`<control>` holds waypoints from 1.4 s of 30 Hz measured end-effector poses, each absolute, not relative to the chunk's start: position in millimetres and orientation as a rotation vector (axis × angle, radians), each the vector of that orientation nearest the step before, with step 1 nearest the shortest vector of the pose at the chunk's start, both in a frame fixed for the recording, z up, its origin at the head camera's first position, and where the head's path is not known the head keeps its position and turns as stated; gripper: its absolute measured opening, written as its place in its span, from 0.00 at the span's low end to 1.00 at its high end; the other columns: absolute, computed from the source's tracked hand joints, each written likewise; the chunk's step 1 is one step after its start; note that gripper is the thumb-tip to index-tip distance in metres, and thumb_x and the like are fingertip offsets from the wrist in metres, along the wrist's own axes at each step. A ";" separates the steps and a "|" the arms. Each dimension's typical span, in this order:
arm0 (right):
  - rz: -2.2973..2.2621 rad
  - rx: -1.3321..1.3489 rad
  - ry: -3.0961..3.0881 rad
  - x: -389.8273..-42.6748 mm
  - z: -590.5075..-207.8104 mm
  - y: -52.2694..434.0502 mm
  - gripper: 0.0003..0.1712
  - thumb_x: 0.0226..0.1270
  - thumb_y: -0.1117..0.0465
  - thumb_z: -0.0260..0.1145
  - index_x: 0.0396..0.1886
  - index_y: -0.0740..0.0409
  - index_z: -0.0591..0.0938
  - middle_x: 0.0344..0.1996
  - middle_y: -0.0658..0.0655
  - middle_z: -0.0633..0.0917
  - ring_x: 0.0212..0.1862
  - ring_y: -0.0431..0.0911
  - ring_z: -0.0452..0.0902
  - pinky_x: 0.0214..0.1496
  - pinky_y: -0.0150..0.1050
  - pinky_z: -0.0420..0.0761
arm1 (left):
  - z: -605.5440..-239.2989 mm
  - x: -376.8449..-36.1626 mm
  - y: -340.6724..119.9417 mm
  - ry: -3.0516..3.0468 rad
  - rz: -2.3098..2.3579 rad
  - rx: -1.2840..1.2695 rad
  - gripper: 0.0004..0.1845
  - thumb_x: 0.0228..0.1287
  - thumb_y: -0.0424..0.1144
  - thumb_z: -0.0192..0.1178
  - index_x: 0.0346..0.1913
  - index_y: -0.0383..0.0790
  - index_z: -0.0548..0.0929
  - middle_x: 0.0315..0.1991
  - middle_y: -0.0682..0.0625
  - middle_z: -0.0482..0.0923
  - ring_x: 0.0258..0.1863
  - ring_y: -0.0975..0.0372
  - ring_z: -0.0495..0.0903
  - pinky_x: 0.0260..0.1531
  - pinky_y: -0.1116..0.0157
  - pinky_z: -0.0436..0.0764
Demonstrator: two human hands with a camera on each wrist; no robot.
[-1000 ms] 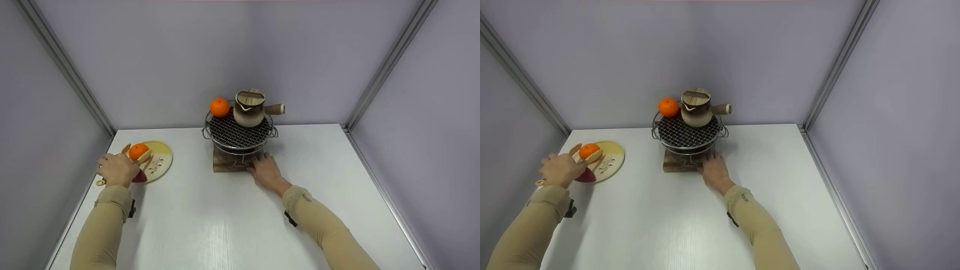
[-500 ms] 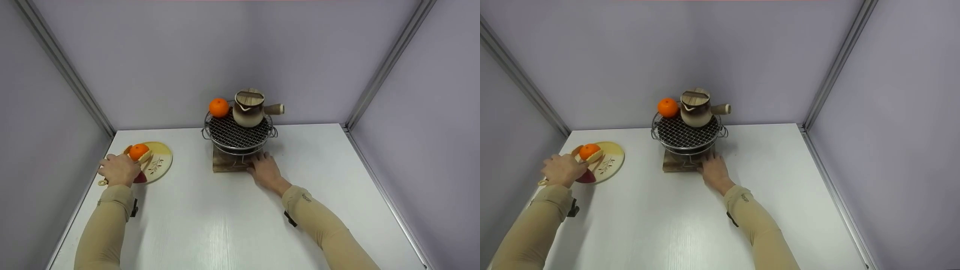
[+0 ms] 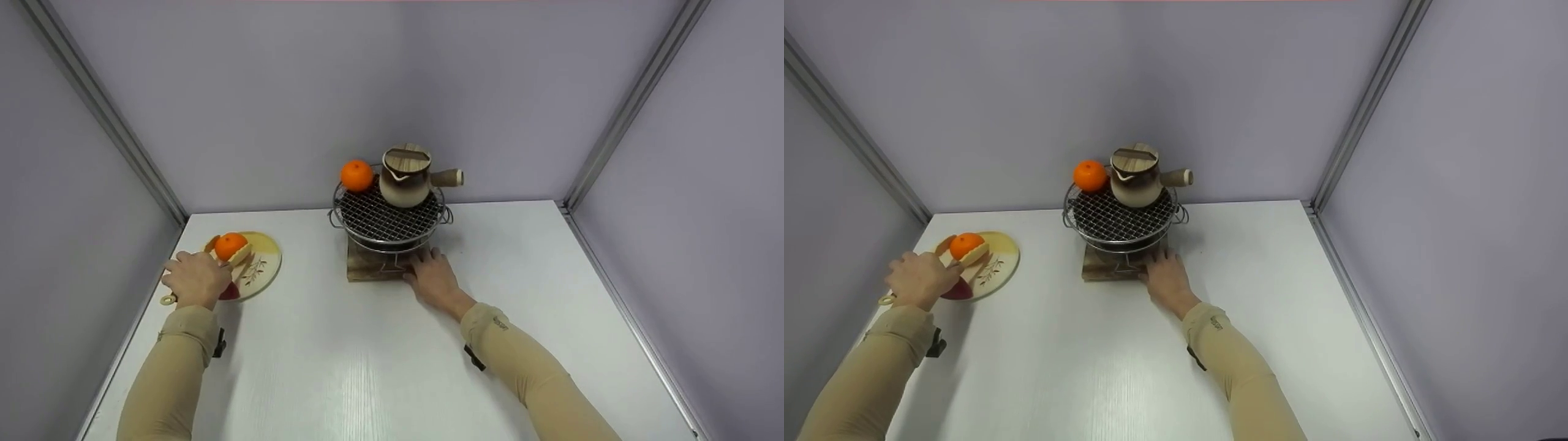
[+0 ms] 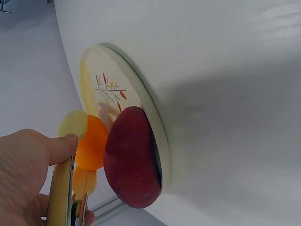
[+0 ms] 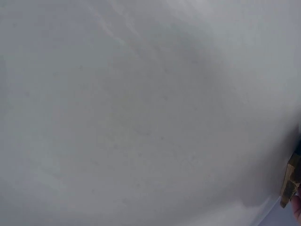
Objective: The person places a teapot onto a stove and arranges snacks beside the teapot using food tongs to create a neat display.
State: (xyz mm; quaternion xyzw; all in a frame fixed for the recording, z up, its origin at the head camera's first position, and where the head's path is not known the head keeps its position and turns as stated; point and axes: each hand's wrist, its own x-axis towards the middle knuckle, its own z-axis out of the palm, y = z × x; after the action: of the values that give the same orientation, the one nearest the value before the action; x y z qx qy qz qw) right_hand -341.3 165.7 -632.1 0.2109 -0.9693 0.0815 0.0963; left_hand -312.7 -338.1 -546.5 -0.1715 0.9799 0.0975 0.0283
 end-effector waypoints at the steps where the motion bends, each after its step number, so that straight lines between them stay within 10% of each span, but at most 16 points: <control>1: 0.246 0.626 -2.871 -341.2 -632.0 165.6 0.30 0.86 0.46 0.66 0.73 0.64 0.79 0.68 0.69 0.80 0.62 0.66 0.77 0.62 0.65 0.82 | -545.6 -312.2 -337.1 3.026 0.304 -0.527 0.35 0.77 0.54 0.60 0.56 0.16 0.82 0.60 0.13 0.72 0.64 0.18 0.71 0.59 0.25 0.80; 42: 0.166 0.622 -2.883 -341.7 -631.7 165.1 0.32 0.87 0.44 0.64 0.73 0.63 0.78 0.69 0.69 0.79 0.63 0.66 0.75 0.65 0.63 0.81 | -507.1 -300.0 -299.8 3.225 0.447 -0.295 0.36 0.76 0.58 0.64 0.52 0.17 0.83 0.48 0.25 0.76 0.53 0.28 0.76 0.50 0.30 0.81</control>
State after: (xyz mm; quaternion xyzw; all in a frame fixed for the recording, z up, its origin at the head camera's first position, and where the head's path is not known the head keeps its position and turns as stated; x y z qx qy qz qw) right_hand -341.7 165.1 -631.7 0.2095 -0.9717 0.0559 0.0935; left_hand -300.0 -299.8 -507.1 -0.0900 0.9845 0.1364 -0.0638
